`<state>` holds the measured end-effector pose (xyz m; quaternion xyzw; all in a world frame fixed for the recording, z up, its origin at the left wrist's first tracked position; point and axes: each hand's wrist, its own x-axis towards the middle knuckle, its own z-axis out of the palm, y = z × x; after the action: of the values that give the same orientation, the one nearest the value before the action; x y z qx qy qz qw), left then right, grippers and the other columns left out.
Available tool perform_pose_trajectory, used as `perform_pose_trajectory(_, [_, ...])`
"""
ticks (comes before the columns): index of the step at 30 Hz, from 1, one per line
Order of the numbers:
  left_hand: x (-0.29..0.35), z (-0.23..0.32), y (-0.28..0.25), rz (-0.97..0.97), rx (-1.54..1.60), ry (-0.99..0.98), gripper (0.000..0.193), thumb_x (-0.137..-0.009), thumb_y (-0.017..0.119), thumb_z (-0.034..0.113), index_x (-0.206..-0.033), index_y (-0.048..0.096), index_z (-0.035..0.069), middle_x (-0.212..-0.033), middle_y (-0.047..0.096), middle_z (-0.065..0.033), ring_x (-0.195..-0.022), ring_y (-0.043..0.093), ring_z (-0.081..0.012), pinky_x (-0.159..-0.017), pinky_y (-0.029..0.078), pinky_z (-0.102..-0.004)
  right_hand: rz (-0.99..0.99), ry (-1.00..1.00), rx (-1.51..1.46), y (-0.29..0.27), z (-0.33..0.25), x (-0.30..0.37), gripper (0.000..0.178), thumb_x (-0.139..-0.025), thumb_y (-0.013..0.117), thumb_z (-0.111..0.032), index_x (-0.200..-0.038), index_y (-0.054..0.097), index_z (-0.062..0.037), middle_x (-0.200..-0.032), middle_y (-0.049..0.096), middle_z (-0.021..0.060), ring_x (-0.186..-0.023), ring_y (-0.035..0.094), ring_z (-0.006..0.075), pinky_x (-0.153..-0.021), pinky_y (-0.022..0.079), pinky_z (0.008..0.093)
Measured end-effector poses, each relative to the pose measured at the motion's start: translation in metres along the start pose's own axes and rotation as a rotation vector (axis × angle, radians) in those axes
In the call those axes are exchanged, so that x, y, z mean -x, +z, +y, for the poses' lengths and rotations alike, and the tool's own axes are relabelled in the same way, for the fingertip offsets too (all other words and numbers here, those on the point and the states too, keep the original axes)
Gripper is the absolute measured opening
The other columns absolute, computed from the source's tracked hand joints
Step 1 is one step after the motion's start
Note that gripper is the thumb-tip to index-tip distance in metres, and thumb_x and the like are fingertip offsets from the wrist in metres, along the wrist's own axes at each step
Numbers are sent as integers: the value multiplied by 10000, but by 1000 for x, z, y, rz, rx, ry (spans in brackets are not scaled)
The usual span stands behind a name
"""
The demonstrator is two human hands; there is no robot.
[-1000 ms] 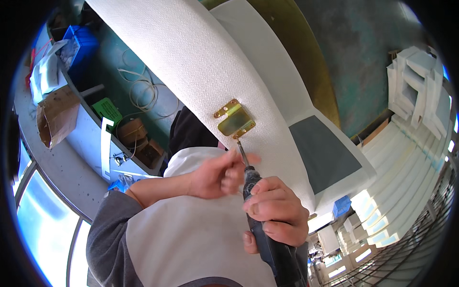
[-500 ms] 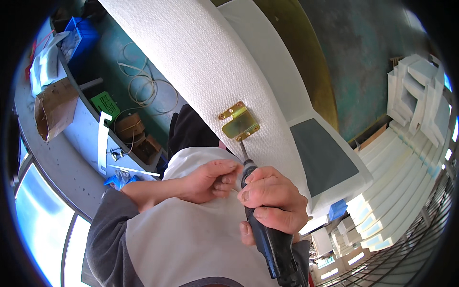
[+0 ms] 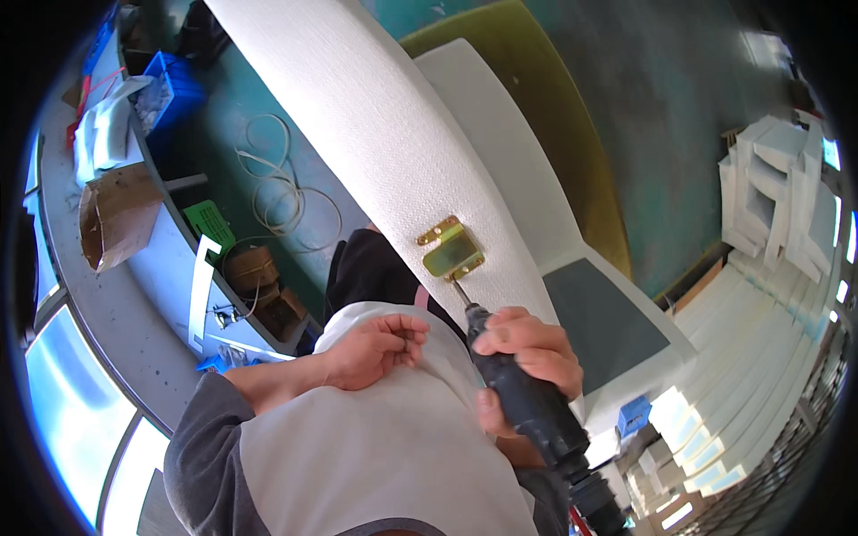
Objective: Measuring, marking, and installing metal brackets onto a furniture component using an electric drill.
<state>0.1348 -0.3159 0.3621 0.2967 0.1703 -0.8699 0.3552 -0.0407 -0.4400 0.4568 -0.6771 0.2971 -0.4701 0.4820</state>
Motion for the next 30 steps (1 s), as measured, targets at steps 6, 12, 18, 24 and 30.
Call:
perform_pose_trajectory(6, [19, 3, 12, 182, -172, 57, 287, -938, 535, -6, -1222, 539, 37, -1205, 594, -129, -1105, 605, -231, -937, 512, -300, 469, 89, -305, -15, 14, 35, 519, -707, 677, -155, -1185, 474, -140, -1060, 539, 90, -825, 574, 196, -838, 460, 419])
perform_pose_trajectory(12, [18, 4, 17, 244, -356, -22, 184, -937, 590, 92, -1110, 601, 30, -1024, 664, -88, -892, 673, -183, -768, 556, -272, 612, 53, -480, -30, -15, 48, 484, -711, 713, -162, -1153, 515, -146, -1034, 541, 48, -805, 554, 163, -825, 464, 390])
perform_pose_trajectory(18, [11, 0, 19, 222, -561, -1, 205, -961, 574, 171, -1080, 627, 13, -977, 664, -75, -722, 618, -108, -585, 471, -238, 600, -2, -538, -34, -20, 66, 491, -717, 708, -134, -1157, 490, -131, -1043, 531, 64, -797, 541, 171, -819, 468, 391])
perform_pose_trajectory(24, [3, 6, 31, 93, -439, 90, 263, -956, 566, 132, -1188, 577, 8, -965, 664, -97, -833, 655, -134, -769, 554, -273, 664, 36, -513, -38, -20, 80, 529, -718, 723, -180, -1185, 486, -111, -1067, 519, 69, -820, 542, 165, -817, 455, 378])
perform_pose_trajectory(30, [-13, 1, 34, 26, -514, 257, 160, -935, 622, 140, -1058, 619, 38, -804, 651, -43, -688, 586, -93, -602, 485, -235, 649, 51, -523, -39, -20, 78, 533, -695, 717, -171, -1165, 472, -109, -1053, 512, 74, -801, 540, 160, -816, 459, 374])
